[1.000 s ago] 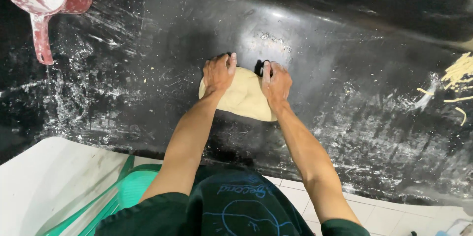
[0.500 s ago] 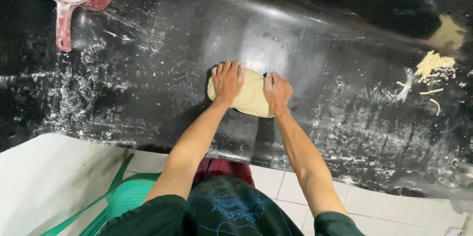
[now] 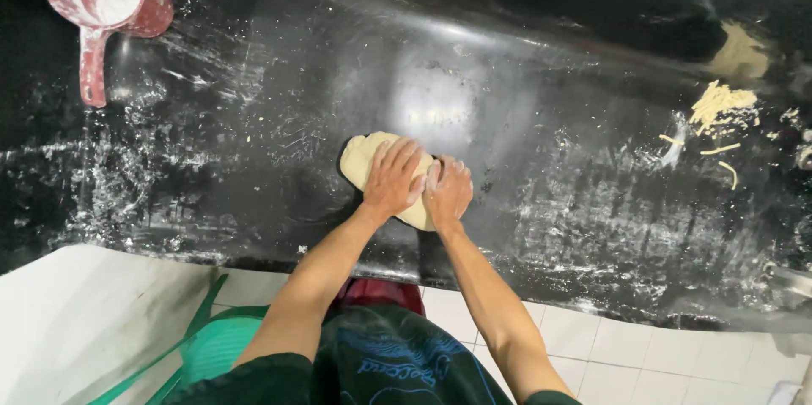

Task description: Kneading a ball of dough on a floured countertop using both hands

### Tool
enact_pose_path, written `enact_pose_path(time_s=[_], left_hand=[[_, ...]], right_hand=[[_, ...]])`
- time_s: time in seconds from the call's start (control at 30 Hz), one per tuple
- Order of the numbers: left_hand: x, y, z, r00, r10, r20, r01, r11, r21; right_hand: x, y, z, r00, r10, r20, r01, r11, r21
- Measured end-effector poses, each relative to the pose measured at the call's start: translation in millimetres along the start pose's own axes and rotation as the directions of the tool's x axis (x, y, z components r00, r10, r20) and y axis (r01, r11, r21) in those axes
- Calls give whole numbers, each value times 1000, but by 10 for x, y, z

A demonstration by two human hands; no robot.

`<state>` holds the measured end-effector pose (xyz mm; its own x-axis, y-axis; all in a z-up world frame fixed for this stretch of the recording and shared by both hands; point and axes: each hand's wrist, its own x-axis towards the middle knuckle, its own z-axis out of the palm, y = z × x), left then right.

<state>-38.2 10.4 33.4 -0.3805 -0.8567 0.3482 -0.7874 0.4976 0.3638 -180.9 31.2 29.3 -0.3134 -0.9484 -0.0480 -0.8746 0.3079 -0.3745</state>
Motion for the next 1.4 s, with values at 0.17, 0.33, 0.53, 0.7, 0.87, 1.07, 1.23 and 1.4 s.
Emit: enact_pose_path(time_s=[0.17,0.33,0.53,0.7,0.87,1.07,1.23,1.4], left_hand=[[333,-178,589,989,-123,88,125,992,-16],[544,-272,880,973,-202,115,199,979,37],[725,-364,1057,961,-255,110,252,967,43],[796,-373,919,983,-160,93,164,986,-41],[601,-240,635,997,-66,-33,66,998,-4],[117,53,56,993,-72,-93,72,997,-6],[-176,174,174,830,-548,-104,529,832,-167],[-169,-474,891,-161,-987,29,896,-158,-415]], right_hand=[[546,142,166,946,230,229,-257,962,95],[870,353,398,919,258,298,-284,958,45],[1004,349,430,924,309,224,-331,941,67],[841,387,454,991,114,-63,-110,992,66],[408,214,214,968,-123,-221,126,992,0],[-169,143,155,916,-271,-297,252,962,-101],[-196,54,336,930,-95,-356,64,993,-99],[-273,-80,419,920,-6,-392,-7,999,-32]])
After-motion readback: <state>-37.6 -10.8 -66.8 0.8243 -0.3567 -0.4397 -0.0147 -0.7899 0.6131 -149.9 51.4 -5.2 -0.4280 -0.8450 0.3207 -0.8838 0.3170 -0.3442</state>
